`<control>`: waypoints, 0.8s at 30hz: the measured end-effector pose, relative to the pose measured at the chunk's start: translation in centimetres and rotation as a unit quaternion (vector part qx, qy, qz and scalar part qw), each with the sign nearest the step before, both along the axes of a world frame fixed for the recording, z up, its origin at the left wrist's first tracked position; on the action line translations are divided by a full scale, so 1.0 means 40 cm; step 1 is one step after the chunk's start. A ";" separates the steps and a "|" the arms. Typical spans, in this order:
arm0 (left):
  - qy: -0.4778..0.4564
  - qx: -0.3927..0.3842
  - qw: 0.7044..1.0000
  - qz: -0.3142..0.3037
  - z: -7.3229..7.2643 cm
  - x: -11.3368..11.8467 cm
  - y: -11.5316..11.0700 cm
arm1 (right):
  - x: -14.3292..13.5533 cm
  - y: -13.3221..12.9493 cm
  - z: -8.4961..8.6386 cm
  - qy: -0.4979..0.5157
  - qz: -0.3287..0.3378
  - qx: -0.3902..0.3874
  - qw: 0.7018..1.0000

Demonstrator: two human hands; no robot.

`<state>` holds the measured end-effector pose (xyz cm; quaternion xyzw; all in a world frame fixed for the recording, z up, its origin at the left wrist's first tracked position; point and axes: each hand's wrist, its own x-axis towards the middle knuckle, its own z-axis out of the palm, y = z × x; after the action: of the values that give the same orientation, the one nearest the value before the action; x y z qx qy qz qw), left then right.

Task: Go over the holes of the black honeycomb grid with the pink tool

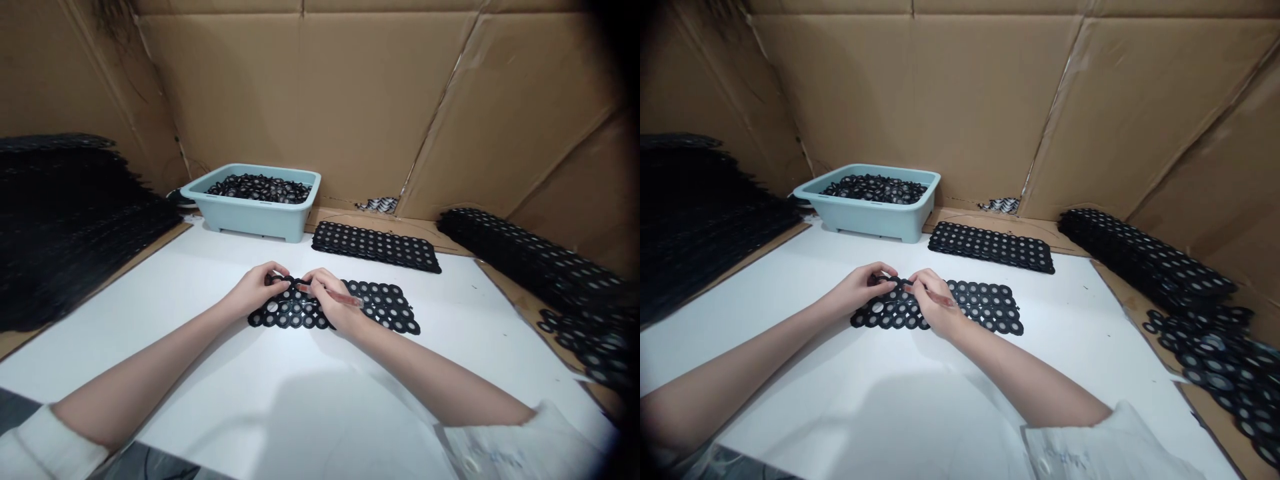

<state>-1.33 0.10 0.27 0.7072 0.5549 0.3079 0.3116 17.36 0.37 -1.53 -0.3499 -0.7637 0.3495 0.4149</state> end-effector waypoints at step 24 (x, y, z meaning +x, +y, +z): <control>0.002 -0.017 1.000 0.011 0.001 0.020 -0.023 | 0.020 0.029 0.010 -0.096 0.024 -0.056 0.993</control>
<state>-0.52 -0.82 0.31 0.6962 0.5684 0.3006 0.3194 18.15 1.54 -1.11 -0.3860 -0.7875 0.3666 0.3106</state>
